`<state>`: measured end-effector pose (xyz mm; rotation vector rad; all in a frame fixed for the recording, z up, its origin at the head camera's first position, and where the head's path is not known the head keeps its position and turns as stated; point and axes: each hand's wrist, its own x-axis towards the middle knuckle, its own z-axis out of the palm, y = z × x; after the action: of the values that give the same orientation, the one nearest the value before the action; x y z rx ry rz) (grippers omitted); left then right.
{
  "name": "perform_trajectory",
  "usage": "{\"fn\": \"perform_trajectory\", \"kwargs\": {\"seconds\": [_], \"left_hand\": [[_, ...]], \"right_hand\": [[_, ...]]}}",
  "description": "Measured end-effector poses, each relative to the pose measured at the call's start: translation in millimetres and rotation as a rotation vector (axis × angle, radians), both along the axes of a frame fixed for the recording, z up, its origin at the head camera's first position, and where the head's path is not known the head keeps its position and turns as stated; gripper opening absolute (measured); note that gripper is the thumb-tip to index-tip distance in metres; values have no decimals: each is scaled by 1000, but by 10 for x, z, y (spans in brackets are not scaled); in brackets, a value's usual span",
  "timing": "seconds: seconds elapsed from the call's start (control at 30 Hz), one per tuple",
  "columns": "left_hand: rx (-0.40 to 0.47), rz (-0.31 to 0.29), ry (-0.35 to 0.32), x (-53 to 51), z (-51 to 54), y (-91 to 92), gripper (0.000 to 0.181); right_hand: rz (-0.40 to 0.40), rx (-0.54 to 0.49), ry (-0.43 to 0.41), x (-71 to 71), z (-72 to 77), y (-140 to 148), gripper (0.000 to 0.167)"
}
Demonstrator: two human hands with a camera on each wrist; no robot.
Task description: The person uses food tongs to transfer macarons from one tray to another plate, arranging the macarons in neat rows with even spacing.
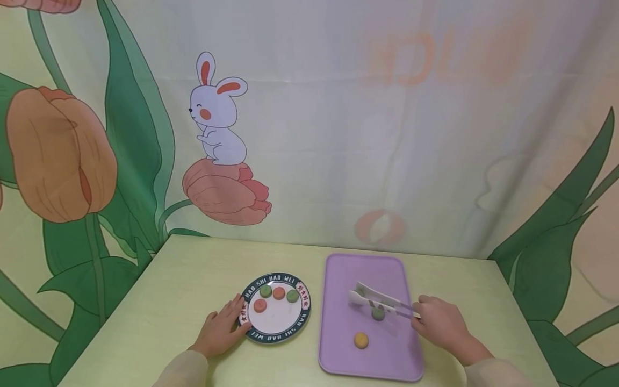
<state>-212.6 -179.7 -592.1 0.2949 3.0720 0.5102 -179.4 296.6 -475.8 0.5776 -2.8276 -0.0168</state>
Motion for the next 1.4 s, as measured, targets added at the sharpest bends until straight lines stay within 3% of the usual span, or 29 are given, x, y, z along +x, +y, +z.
{"fn": "perform_trajectory", "kwargs": {"seconds": [1.13, 1.4], "left_hand": [[1, -4, 11, -5, -16, -3, 71], [-7, 6, -7, -10, -27, -10, 72]], "right_hand": [[96, -67, 68, -56, 111, -427, 6], [168, -134, 137, -80, 56, -504, 18]]}}
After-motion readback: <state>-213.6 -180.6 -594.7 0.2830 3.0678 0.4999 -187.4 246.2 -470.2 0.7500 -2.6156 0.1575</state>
